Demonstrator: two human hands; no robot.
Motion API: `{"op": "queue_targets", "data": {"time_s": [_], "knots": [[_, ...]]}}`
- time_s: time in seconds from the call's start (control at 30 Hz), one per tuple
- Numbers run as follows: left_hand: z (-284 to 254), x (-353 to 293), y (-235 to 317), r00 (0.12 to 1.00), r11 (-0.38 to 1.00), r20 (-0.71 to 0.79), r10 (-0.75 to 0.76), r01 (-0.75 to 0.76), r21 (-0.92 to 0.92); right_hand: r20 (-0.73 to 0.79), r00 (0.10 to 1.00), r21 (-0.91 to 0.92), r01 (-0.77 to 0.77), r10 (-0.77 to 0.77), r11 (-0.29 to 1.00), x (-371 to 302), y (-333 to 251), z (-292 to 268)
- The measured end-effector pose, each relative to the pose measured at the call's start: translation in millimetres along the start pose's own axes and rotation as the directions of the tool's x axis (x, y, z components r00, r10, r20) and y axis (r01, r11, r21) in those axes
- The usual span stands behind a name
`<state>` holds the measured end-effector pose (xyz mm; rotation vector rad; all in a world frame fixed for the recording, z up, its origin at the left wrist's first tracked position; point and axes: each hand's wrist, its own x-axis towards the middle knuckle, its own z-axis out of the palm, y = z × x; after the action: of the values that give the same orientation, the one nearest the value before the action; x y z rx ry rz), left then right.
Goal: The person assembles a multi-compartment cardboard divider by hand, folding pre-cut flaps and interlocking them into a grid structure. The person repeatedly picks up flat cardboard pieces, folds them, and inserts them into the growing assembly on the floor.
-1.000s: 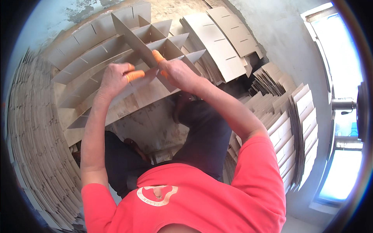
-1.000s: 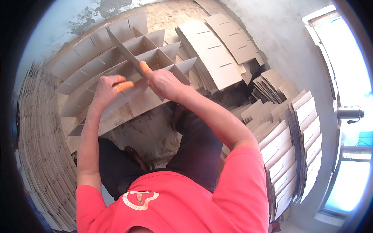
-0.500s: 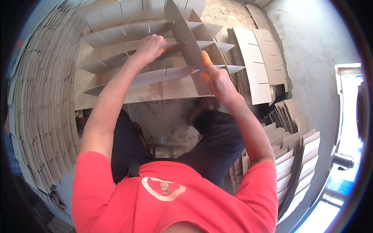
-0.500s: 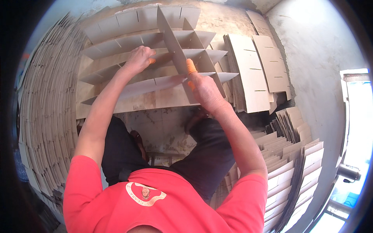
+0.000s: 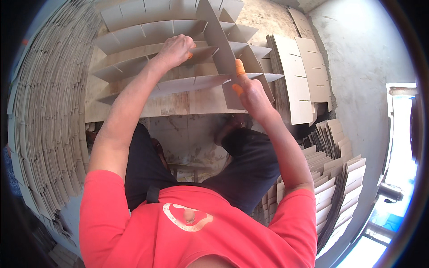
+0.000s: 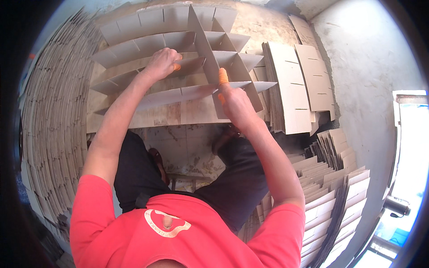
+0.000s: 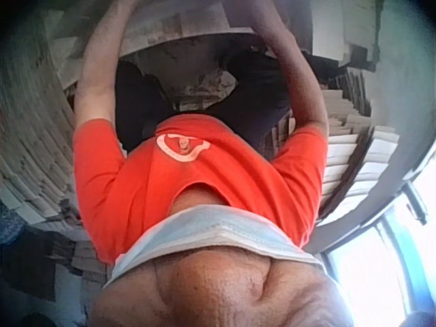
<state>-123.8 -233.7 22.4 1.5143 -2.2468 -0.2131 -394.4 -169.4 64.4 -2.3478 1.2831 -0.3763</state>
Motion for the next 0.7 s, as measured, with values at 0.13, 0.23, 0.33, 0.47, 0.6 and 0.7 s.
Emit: {"op": "queue_targets", "data": {"time_s": [0.13, 0.23, 0.33, 0.47, 0.6, 0.7], "knots": [[-5, 3, -10, 0.997, 0.999, 0.066, 0.037, -0.038, 0.024, -0.071, 0.997, 0.042, 0.022, -0.019, 0.999, 2, -4, 4], [-27, 20, 1, 0.951, 0.998, 0.308, -0.033, 0.013, 0.065, -0.045, 0.998, -0.015, -0.039, 0.039, 0.999, 2, 0, 4], [-34, 28, 2, 0.991, 0.98, 0.072, -0.116, 0.126, -0.154, -0.056, 0.998, 0.054, 0.03, -0.027, 0.998, 5, 8, -2], [-4, 45, -52, 0.887, 0.982, -0.431, 0.167, -0.11, 0.153, -0.089, 0.996, 0.073, 0.033, -0.027, 0.997, 2, -6, -2], [4, 55, -60, 0.986, 0.973, -0.154, -0.062, 0.094, 0.21, -0.035, 0.998, 0.067, -0.053, 0.056, 0.996, 0, -9, -3], [0, 61, -51, 0.982, 0.958, -0.012, -0.187, 0.186, 0.22, -0.043, 0.999, 0.081, 0.004, 0.0, 0.997, 0, -5, -6]]}}
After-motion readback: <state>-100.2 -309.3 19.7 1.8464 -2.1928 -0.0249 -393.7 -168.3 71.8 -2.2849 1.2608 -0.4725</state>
